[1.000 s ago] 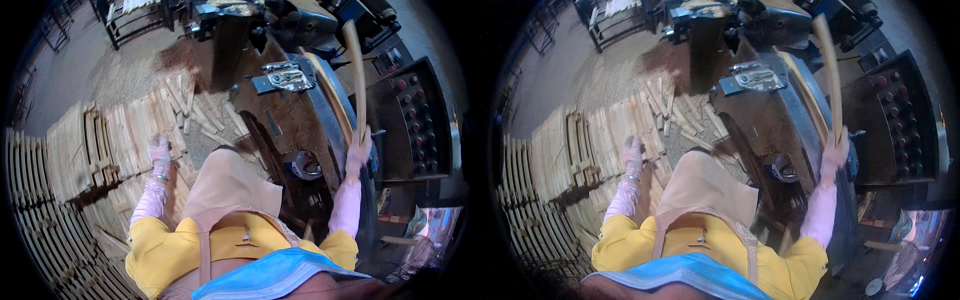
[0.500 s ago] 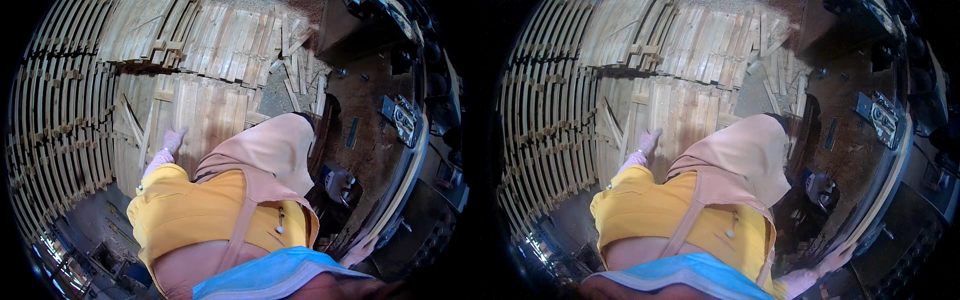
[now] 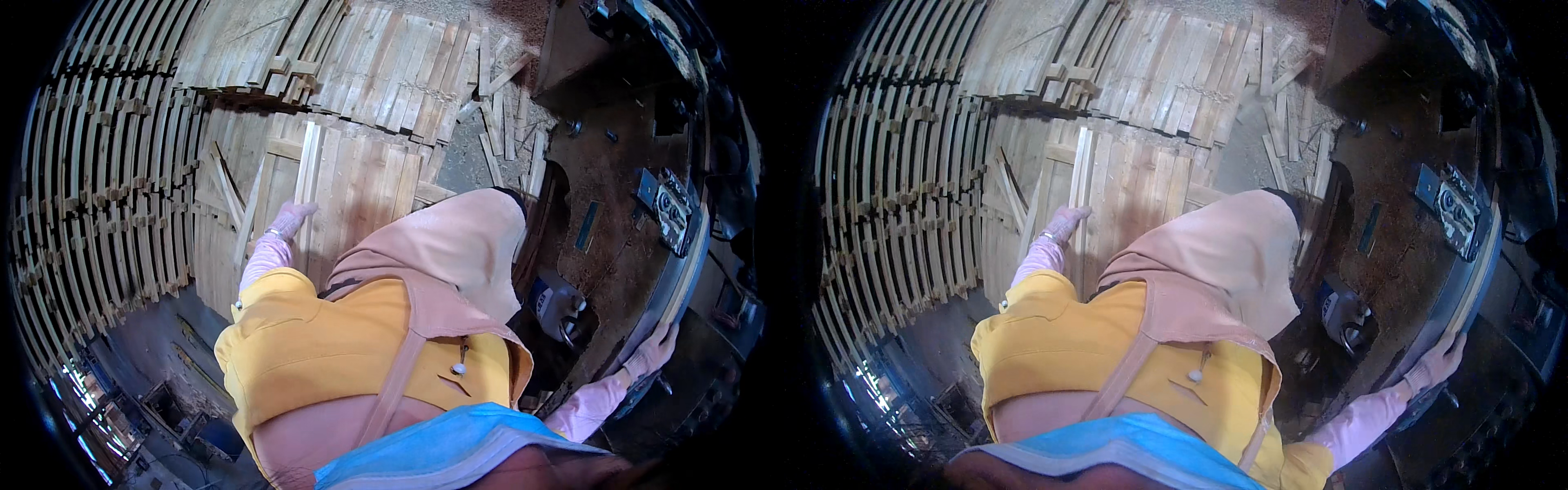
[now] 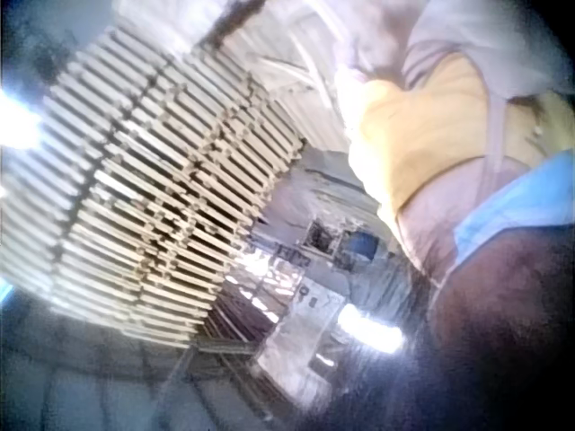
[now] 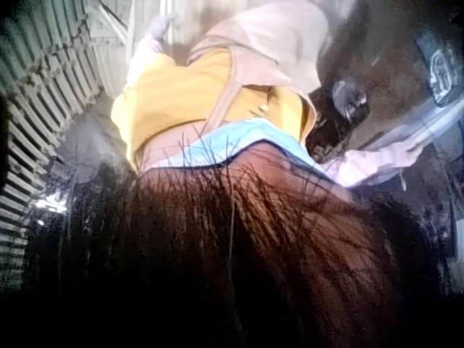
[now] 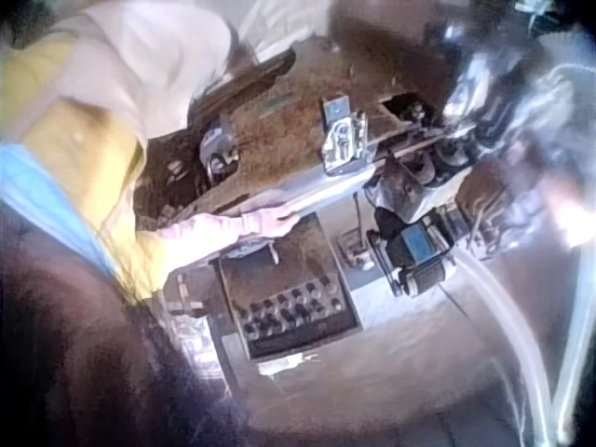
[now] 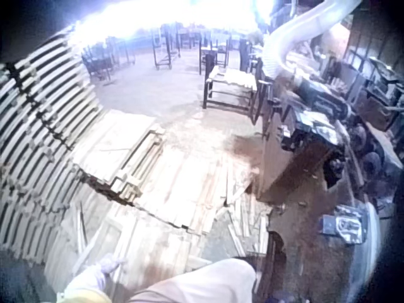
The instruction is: The person picks up curved wood slats from a stack and feeds them into a woodworking machine, handling them one at a time and then stacking them back onto a pile.
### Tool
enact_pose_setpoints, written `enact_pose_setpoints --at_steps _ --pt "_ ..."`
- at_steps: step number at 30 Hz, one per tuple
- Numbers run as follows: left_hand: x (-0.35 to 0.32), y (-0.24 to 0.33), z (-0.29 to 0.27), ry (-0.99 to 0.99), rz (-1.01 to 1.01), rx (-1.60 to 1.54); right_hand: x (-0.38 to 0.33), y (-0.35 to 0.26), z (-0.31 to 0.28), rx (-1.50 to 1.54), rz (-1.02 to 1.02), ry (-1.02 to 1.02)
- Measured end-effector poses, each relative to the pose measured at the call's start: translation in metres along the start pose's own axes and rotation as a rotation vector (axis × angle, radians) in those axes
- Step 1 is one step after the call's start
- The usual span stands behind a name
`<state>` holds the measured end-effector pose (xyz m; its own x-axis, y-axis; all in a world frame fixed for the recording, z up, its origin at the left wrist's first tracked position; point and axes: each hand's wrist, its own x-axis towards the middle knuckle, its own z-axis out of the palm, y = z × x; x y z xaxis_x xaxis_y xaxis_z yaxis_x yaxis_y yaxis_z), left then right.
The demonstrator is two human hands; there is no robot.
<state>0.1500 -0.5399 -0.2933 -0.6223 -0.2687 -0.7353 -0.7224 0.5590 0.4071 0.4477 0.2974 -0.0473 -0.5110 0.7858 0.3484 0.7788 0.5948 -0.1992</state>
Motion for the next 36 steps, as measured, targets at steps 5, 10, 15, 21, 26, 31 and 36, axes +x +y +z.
enact_pose_setpoints --at_steps 5,10,15,21,26,31,36 --pt "-0.026 0.13 -0.058 -0.077 0.341 -0.294 0.039 -0.105 0.004 -0.264 -0.053 -0.059" --pt "-0.013 0.299 -0.007 -0.424 0.881 -0.745 -0.066 -0.32 0.026 0.475 -0.554 -0.389" --pt "-0.219 0.458 0.133 -1.328 0.752 -1.212 -0.122 -0.336 0.027 0.899 -0.502 -0.51" --pt "-0.261 0.454 0.219 -1.178 0.978 -0.762 -0.141 -0.148 -0.086 0.475 0.048 -0.211" --pt "-0.105 0.397 0.227 -1.088 0.687 -0.695 -0.214 0.017 -0.145 -0.079 0.113 -0.229" --pt "-0.059 0.328 0.185 -0.429 0.485 -0.579 -0.103 -0.025 -0.073 0.227 -0.023 0.153" --pt "0.015 0.275 0.167 0.181 0.881 -0.17 -0.012 -0.052 -0.019 0.115 -0.013 0.133"
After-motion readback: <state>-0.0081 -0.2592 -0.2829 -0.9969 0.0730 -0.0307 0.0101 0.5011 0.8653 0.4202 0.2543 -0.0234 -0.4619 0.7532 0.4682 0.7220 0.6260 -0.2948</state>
